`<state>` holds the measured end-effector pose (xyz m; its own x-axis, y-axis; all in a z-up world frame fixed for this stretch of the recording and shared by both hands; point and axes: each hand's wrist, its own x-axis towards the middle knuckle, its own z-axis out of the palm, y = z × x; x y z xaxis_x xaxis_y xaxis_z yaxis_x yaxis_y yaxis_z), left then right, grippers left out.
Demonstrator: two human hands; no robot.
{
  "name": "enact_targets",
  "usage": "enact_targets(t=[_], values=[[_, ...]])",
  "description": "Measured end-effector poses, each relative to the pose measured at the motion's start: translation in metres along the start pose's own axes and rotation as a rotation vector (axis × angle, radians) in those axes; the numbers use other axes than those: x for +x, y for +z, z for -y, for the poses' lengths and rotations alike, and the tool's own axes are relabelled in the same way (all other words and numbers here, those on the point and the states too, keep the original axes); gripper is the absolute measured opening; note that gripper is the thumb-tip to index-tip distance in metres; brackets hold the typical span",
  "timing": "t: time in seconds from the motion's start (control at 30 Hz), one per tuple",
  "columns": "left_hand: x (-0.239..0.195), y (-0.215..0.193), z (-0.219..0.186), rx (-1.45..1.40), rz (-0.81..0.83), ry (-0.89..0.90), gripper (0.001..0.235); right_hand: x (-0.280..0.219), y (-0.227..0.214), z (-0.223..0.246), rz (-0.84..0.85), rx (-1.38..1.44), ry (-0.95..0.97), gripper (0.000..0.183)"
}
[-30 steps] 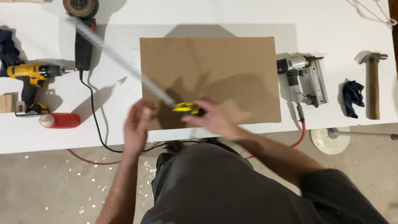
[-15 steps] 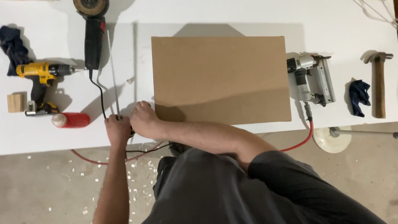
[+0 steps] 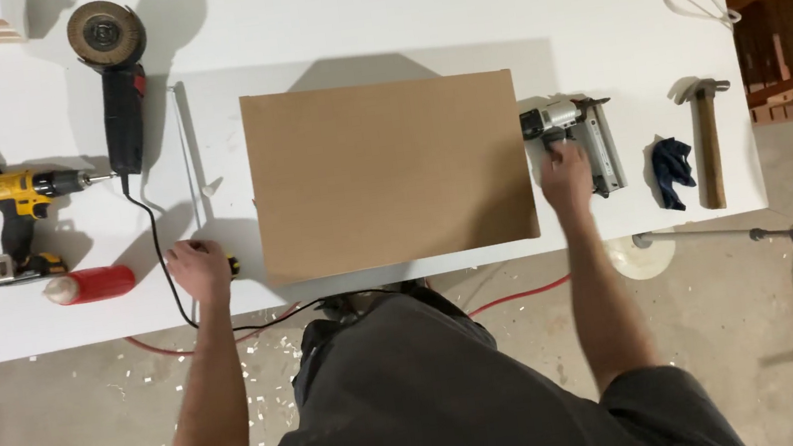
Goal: Assembling a wooden shelf unit by gluing and nailing panels, then measuring and storing the finished product.
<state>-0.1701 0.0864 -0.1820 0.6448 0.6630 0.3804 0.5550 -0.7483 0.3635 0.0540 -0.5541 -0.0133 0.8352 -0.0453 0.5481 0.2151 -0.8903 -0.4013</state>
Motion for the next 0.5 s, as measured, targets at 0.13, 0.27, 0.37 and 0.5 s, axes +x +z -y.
enact_targets(t=[0.13, 0.27, 0.37, 0.5], values=[[0.012, -0.048, -0.034, -0.118, -0.064, 0.005, 0.025, 0.011, -0.011, -0.040, 0.843, -0.398, 0.352, 0.093], [0.006, -0.115, -0.106, -0.428, -0.039, 0.029, 0.019, 0.019, -0.005, -0.062, 0.749, -0.321, 0.150, 0.067], [-0.009, -0.135, -0.157, -0.502, -0.005, 0.100, 0.011, 0.026, -0.001, -0.067, 0.734, -0.041, 0.478, 0.089], [-0.054, -0.150, -0.232, -0.600, 0.072, 0.197, 0.010, 0.027, -0.006, -0.074, 0.739, -0.095, 0.341, 0.044]])
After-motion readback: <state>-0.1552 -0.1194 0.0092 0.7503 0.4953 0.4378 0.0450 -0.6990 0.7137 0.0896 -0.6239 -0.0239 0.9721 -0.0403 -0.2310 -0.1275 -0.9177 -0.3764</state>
